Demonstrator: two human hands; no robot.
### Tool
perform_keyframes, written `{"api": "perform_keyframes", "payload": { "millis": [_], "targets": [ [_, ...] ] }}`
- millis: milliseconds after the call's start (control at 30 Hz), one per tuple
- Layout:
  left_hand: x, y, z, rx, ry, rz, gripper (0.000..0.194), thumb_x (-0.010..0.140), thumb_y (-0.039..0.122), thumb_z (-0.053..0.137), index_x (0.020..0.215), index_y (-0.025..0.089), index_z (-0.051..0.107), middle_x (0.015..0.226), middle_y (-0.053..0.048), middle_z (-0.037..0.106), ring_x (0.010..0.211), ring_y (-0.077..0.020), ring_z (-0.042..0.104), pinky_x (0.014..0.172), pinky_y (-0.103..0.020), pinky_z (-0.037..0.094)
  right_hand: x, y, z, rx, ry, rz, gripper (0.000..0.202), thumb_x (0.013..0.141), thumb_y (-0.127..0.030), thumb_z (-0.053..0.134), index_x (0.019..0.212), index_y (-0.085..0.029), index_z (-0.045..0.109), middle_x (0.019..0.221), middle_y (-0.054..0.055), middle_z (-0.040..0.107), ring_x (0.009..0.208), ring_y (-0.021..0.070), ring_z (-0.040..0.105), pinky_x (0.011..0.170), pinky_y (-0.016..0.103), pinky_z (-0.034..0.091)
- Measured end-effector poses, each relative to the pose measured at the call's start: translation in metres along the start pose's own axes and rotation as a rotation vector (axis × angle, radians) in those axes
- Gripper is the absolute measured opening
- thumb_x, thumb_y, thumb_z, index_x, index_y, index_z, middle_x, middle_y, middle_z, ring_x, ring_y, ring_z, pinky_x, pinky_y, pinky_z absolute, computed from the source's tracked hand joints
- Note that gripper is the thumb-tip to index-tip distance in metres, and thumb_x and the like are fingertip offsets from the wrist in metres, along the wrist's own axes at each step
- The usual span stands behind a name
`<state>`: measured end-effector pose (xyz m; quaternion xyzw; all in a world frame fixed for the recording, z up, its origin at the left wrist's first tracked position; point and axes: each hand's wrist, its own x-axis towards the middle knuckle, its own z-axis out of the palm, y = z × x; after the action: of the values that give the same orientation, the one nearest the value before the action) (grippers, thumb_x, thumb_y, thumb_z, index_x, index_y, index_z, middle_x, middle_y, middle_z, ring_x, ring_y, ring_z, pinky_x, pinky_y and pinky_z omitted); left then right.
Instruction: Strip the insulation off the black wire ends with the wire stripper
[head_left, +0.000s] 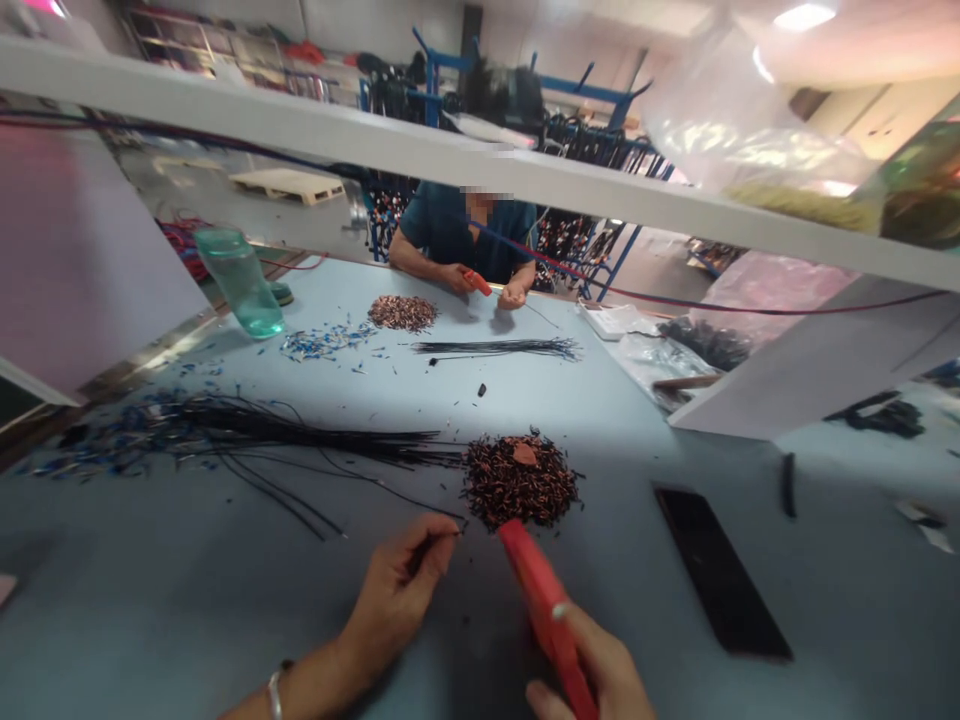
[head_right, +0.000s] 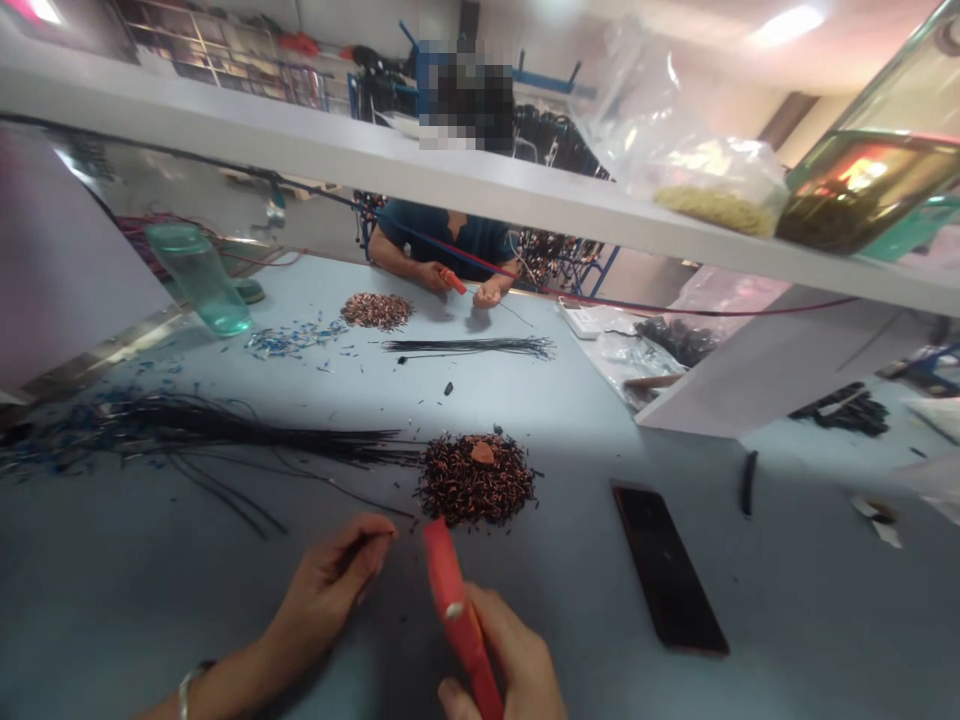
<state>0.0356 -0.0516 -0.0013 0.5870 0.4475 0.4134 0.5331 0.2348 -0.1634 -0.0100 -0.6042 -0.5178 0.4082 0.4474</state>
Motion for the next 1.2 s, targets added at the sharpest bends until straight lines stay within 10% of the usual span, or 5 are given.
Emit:
{"api": "perform_keyframes", "payload": {
  "millis": [133,267,567,833,1200],
  "targets": [
    [0.008,-0.001,-0.003,-0.078,0.233,-0.044,0.022,0.085,0.039,0.058,0.084,0.017,0.062,0.063,0.004,0.045,0.058,-0.0109,0.039,0.053,-0.019,0.035,0.019,0.001,-0.006,-0.511,-0.179,-0.586,0.064,0.074,-0.035,0.072,0.132,-0.022,0.050,0.097,0.012,0.073,0.078,0.0286,0.070,0.067,0.033,0.056],
    [0.010,0.004,-0.005,-0.024,0.183,-0.012,0.022,0.085,0.038,0.058,0.082,0.017,0.063,0.062,0.003,0.047,0.058,-0.0115,0.040,0.054,-0.019,0.037,0.026,0.011,0.003,-0.848,-0.214,-0.810,0.047,0.089,-0.033,0.057,0.135,-0.022,0.049,0.091,0.012,0.076,0.073,0.0276,0.070,0.066,0.036,0.055],
    [0.001,0.012,0.001,0.171,-0.247,0.142,0.019,0.085,0.026,0.051,0.073,0.017,0.061,0.060,0.002,0.052,0.057,-0.0114,0.047,0.054,-0.019,0.038,0.028,0.019,0.011,-0.910,-0.214,-0.933,0.029,0.091,-0.030,0.053,0.115,-0.015,0.062,0.090,0.014,0.075,0.076,0.0294,0.069,0.064,0.040,0.053],
    [-0.004,0.010,0.003,0.218,-0.359,0.255,0.021,0.086,0.025,0.050,0.073,0.016,0.064,0.060,-0.002,0.061,0.057,-0.0126,0.053,0.055,-0.021,0.040,0.026,-0.008,0.016,-0.475,0.030,-0.505,0.036,0.084,-0.022,0.062,0.119,-0.025,0.055,0.092,0.006,0.073,0.076,0.0211,0.069,0.066,0.029,0.056],
    [-0.004,0.012,0.004,0.178,-0.359,0.184,0.022,0.087,0.024,0.050,0.070,0.016,0.062,0.060,-0.003,0.062,0.056,-0.0136,0.057,0.054,-0.021,0.043,0.051,-0.030,0.028,-0.586,0.100,-0.777,0.016,0.085,-0.011,0.054,0.098,-0.021,0.059,0.077,0.005,0.071,0.063,0.0191,0.065,0.058,0.028,0.049]
  ]
}}
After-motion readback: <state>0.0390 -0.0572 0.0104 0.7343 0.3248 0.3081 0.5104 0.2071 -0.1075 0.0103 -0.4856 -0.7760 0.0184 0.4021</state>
